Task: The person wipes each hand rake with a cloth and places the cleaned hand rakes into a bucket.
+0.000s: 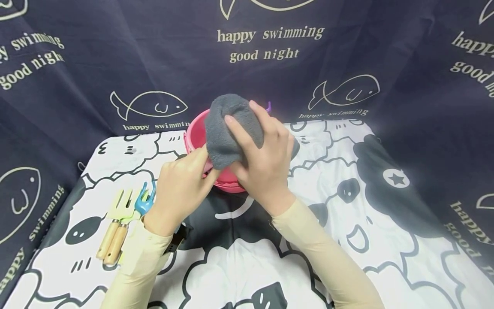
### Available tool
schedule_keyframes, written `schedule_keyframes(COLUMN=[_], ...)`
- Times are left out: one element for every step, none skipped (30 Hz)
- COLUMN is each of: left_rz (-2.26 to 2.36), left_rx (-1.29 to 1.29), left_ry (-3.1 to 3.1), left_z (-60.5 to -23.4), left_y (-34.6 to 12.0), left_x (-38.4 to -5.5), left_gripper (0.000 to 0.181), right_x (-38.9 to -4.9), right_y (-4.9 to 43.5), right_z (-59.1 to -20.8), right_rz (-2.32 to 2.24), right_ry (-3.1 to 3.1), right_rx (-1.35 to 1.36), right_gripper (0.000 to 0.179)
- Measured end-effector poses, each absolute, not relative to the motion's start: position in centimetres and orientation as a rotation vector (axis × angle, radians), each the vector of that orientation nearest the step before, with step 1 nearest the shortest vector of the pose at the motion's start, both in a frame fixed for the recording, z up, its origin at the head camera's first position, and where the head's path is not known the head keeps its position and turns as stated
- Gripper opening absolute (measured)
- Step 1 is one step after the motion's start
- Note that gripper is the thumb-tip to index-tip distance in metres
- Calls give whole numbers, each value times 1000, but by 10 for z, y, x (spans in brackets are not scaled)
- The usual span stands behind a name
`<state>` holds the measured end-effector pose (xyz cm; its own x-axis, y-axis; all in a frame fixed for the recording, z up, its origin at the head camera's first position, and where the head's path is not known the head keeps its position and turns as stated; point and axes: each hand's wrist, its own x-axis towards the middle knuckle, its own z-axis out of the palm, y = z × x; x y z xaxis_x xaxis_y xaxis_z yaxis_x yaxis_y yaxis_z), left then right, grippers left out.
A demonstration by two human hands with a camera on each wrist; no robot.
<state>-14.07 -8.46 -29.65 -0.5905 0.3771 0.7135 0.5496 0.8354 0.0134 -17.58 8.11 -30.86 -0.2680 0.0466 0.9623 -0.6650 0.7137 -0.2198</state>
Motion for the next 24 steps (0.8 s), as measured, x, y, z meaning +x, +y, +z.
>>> schedule_keyframes(left_rz=[-305, -308, -313, -317, -321, -323, -321, -318, -314, -307, -300, -295, -290, -286, -284, -282, -280, -279, -277, -276, -275, -274, -274, -275], left_rx=[-677, -678, -680, -682, -684, -686, -686, -687, -686, -684, -682, -680, -678, -678, -678, -678, -679, -679, -679, -679, -679, -678, -679, -680], left_ry=[-2271, -2273, -2274, -2274, -2275, -2275, -2273, -2270, -2267, -2263, -2258, -2255, -2253, -2252, -2253, -2256, -2259, -2263, -2268, -2271, -2274, -2276, -2278, -2278], left_z=[-296, -296, -296, -296, -296, -296, -296, -296, -296, -295, -295, -295, -294, -294, -294, -295, -295, -295, -296, -296, -296, -296, -296, -297], left_y=[-85, -85, -85, -85, -85, -85, -85, -85, -85, -85, -84, -84, -84, -84, -84, -84, -84, -84, -84, -84, -84, -84, -84, -84], left_x=[-141, -141, -141, -141, -141, -141, -141, -141, -141, -141, -141, -141, -141, -141, -141, -140, -140, -140, -139, -139, -139, -139, -139, -139], left_gripper=[11, 12, 14, 16, 17, 18, 18, 18, 18, 18, 18, 18, 19, 19, 20, 21, 22, 23, 24, 25, 25, 25, 25, 25], right_x=[-176, -177, -177, -177, -177, -177, -177, -178, -178, -178, -178, -178, -178, -178, -177, -176, -176, -175, -175, -174, -174, -174, -174, -174], right_y=[82, 83, 84, 85, 86, 86, 87, 87, 88, 88, 89, 90, 90, 91, 92, 92, 93, 93, 93, 94, 95, 95, 96, 97], right_z=[-308, -307, -306, -305, -304, -303, -302, -302, -301, -300, -299, -298, -297, -297, -296, -296, -296, -296, -296, -295, -295, -294, -293, -292], right_rz=[752, 766, 774, 778, 777, 777, 777, 780, 786, 793, 802, 812, 822, 832, 844, 856, 866, 879, 892, 906, 921, 935, 949, 965], right_ry=[-1718, -1712, -1708, -1702, -1698, -1695, -1691, -1686, -1684, -1682, -1680, -1680, -1681, -1681, -1684, -1688, -1694, -1700, -1705, -1711, -1717, -1723, -1727, -1730], right_rx=[490, 486, 484, 484, 485, 484, 484, 484, 482, 479, 477, 473, 472, 470, 468, 466, 463, 459, 456, 453, 450, 448, 449, 451], right_gripper=[41, 41, 41, 41, 41, 42, 42, 42, 42, 42, 42, 42, 41, 41, 40, 39, 39, 38, 38, 37, 37, 37, 37, 37])
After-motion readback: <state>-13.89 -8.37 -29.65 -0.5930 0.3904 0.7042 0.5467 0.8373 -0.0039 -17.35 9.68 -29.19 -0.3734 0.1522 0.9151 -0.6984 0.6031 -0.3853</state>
